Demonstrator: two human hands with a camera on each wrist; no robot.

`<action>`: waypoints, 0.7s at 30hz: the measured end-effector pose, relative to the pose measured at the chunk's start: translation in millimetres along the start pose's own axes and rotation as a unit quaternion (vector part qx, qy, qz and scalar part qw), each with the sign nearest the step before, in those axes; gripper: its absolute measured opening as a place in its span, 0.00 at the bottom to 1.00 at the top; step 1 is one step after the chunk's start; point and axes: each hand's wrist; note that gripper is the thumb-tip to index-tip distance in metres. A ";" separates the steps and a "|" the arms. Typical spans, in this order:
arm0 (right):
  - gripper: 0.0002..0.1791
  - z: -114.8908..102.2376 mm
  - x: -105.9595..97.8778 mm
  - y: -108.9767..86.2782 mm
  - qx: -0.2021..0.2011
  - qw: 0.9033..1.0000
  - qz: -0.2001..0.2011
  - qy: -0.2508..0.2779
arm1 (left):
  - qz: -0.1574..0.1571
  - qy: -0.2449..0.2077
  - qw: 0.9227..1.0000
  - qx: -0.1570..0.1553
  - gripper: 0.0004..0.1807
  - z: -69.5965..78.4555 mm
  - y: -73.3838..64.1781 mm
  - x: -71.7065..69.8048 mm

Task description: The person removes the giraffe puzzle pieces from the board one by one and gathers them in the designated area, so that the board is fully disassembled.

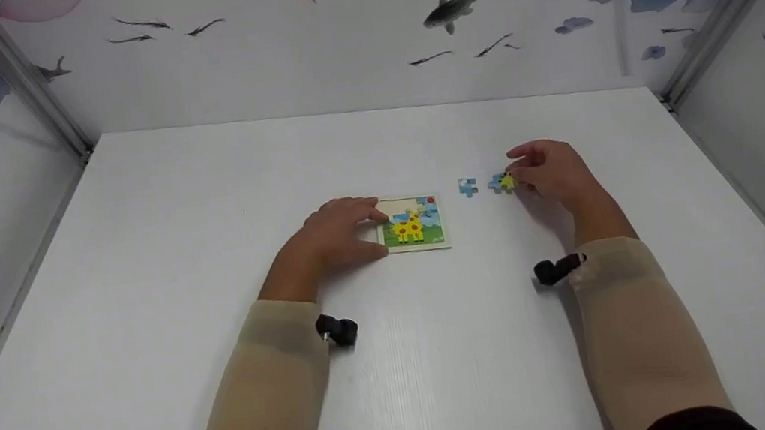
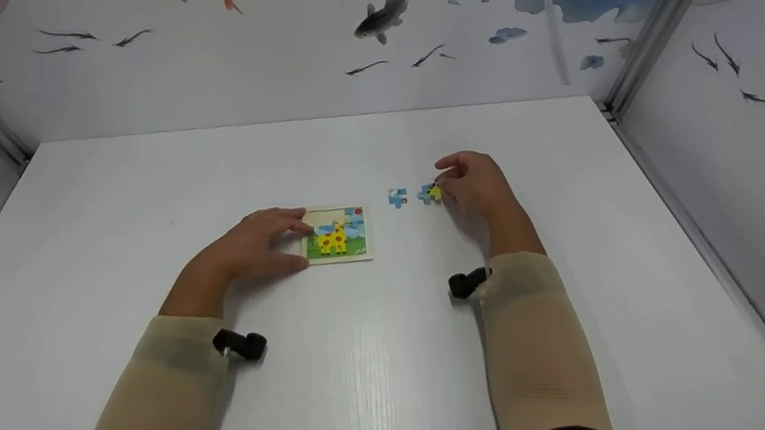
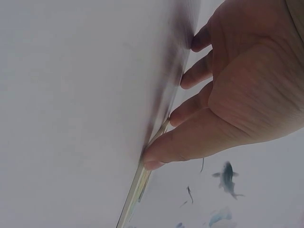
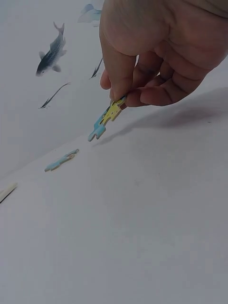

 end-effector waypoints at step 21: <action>0.22 -25.9 16.3 -5.1 -0.026 0.996 0.015 -0.078 | 0.002 -0.004 1.000 -0.006 0.31 0.1 0.2 0.5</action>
Point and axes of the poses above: each hand's wrist, its own y-axis towards the middle knuckle, its own x-axis out of the palm, z = x × y, and after that the axes turned 12 degrees about -y, right-handed
